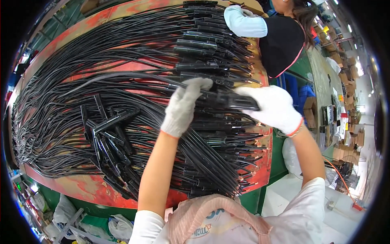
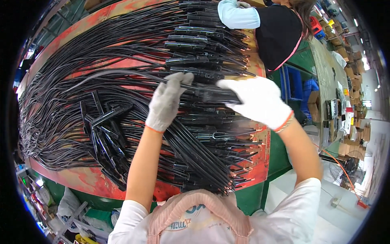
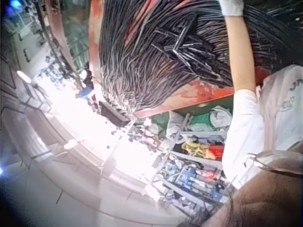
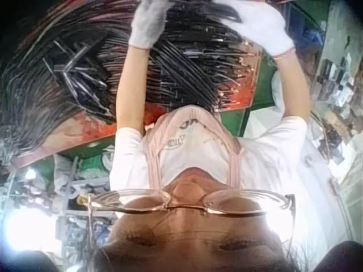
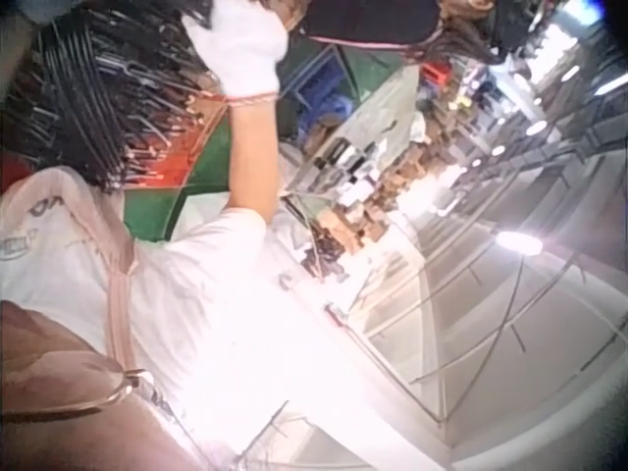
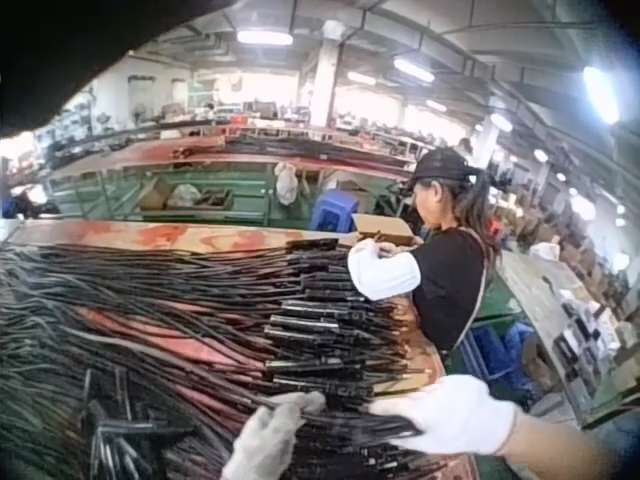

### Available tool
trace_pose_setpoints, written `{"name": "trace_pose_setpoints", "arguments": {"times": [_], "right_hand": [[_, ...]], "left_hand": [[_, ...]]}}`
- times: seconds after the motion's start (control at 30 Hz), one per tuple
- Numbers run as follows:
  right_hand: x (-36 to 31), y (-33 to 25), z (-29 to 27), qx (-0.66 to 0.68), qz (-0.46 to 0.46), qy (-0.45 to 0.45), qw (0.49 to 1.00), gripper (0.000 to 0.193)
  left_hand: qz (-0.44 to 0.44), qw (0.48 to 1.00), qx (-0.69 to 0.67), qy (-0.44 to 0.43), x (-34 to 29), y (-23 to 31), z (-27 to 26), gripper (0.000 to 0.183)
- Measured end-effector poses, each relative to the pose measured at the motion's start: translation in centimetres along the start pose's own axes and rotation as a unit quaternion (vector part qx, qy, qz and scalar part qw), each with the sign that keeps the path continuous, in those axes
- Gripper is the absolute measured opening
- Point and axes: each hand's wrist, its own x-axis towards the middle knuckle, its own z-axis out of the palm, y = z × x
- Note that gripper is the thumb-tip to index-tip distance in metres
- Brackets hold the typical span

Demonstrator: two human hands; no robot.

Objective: The person sorts and organizes bundles of black electrical cables with connectors by hand on a workbench.

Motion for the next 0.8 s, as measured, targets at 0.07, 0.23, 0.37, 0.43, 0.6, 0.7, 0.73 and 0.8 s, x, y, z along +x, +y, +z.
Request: {"name": "trace_pose_setpoints", "arguments": {"times": [0.07,0.23,0.37,0.43,0.6,0.7,0.73,0.8], "right_hand": [[2.0,-2.3,1.5,-0.11,-0.017,0.025,0.994,0.048],[7.5,-1.0,5.2,-0.131,0.009,0.032,0.991,0.049],[11.2,0.3,8.7,-0.149,0.056,-0.06,0.985,0.047],[12.4,-1.4,9.7,-0.078,0.03,-0.014,0.996,0.048],[9.1,-5.5,9.4,0.149,0.078,-0.112,0.979,0.057],[6.0,-6.1,12.1,0.325,0.079,-0.298,0.894,0.051],[4.8,-6.7,12.9,0.337,0.087,-0.258,0.901,0.051],[5.1,-7.4,12.7,0.365,0.137,-0.279,0.877,0.053]], "left_hand": [[-0.005,0.997,-0.071,0.014,-0.1,-1.1,0.9,0.037],[-0.028,0.981,-0.135,0.135,-3.3,-0.4,-3.4,0.05],[-0.065,0.971,-0.027,0.229,-11.1,0.2,-5.2,0.052],[-0.099,0.962,-0.024,0.254,-14.9,-1.0,-6.1,0.05],[-0.19,0.925,-0.018,0.328,-18.5,-3.1,-3.9,0.052],[-0.2,0.943,0.09,0.25,-18.0,-4.6,-3.9,0.055],[-0.196,0.949,0.128,0.209,-17.2,-4.8,-3.9,0.058],[-0.24,0.919,0.233,0.207,-16.0,-5.2,-3.2,0.062]]}}
